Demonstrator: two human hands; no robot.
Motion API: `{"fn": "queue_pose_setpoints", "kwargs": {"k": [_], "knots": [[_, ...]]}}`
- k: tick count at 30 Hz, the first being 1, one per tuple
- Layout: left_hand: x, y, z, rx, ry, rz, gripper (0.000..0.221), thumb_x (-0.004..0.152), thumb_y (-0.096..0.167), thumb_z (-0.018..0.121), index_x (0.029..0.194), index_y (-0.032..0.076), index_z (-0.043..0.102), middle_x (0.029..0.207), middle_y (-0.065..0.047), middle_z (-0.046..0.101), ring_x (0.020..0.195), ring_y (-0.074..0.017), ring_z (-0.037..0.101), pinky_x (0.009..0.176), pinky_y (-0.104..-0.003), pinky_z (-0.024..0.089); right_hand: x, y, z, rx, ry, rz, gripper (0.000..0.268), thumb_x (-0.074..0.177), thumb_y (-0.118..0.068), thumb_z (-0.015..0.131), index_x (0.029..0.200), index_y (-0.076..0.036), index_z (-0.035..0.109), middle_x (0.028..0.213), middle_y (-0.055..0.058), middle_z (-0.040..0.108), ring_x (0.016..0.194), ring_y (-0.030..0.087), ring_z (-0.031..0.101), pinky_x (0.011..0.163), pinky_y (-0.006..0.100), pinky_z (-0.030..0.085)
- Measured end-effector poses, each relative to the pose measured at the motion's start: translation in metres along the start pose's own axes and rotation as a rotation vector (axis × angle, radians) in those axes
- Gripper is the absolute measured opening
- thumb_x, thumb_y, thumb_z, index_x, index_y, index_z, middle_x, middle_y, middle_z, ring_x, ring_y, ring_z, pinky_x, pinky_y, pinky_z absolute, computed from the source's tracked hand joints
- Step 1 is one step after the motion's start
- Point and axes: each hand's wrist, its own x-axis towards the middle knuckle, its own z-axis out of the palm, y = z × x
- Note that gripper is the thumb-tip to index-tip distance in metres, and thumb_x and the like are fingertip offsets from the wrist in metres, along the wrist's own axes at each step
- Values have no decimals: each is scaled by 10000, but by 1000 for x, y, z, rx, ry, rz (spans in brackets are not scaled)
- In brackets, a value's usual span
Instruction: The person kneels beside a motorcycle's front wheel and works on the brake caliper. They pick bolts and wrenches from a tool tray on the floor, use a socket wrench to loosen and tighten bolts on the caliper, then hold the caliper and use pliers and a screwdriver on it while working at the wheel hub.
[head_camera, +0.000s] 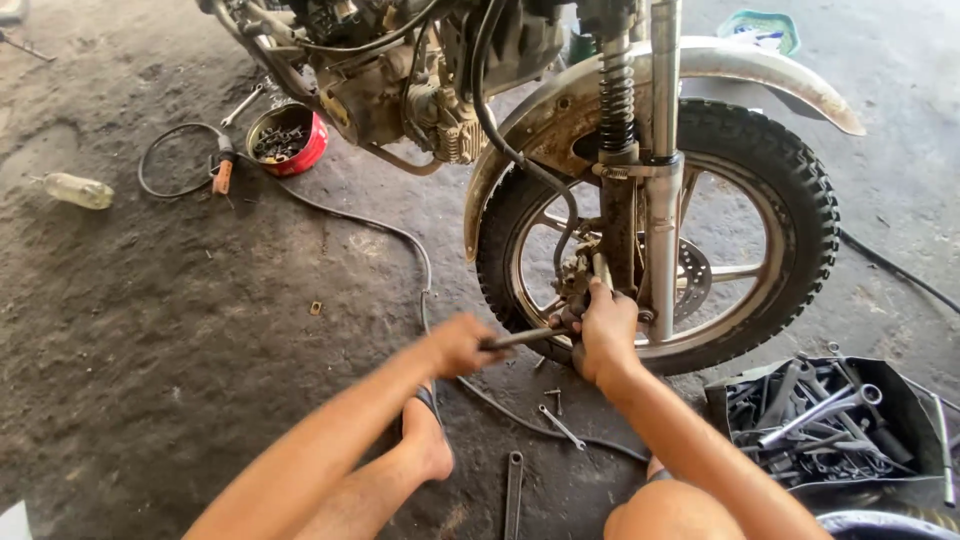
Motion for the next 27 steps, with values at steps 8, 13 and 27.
{"fn": "queue_pose_setpoints", "kwargs": {"k": [8, 13, 27], "knots": [[264, 145, 361, -1582, 72, -11, 581, 1032, 511, 476, 1227, -6, 654, 1130, -227, 677, 1025, -346, 670, 920, -455, 526, -9, -46, -27, -1456, -120, -733, 435, 1023, -376, 617, 997, 56, 573, 776, 256, 679, 775, 421, 701, 675, 488, 572], [220, 305, 99, -2003, 150, -52, 461, 1074, 524, 465, 1326, 175, 628, 1187, -73, 735, 844, -184, 706, 685, -334, 598, -69, -136, 0, -2158, -342, -654, 570, 1000, -573, 518, 1095, -14, 573, 976, 186, 700, 925, 343, 704, 790, 484, 554], [155, 167, -84, -319, 668, 224, 628, 918, 374, 731, 1377, 1, 520, 1133, -137, 735, 1023, -253, 722, 934, -392, 567, -59, -144, -44, -442, 385, -890, 255, 1008, -301, 507, 975, -52, 550, 842, 64, 652, 731, 189, 644, 671, 411, 557]]}}
